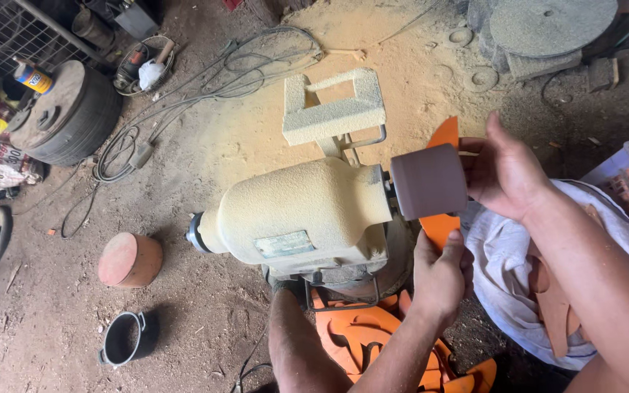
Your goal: The person repeatedly presses orange wooden pieces against a rotating sanding wheel to smooth their edges. They handle the pieces one at a time, turning them over and adjusting grip to sand different sides. Finished pieces are placed into a nearby crate.
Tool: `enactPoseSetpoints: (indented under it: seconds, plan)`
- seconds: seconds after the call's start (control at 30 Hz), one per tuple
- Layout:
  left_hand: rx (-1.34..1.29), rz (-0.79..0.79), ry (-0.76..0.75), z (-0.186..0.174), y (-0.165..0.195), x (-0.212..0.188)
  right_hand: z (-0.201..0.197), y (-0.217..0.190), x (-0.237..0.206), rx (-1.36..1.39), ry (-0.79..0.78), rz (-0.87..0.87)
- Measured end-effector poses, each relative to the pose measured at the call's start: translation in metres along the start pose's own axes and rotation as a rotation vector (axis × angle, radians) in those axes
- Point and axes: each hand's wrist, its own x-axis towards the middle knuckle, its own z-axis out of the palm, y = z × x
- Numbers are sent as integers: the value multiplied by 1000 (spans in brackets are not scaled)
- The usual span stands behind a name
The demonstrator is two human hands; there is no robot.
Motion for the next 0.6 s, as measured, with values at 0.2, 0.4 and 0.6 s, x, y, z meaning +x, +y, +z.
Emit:
enactPoseSetpoints:
  seconds: [0.2, 0.4, 0.6]
  plan:
    - [272, 221, 68, 7, -2, -4, 7, 3, -9, -71, 17, -25]
    - [274, 575, 74, 1, -45, -25, -4, 26, -21, -58, -202, -6]
    - [-235, 184, 207, 2, -95, -66, -16, 55, -60, 131, -261, 153]
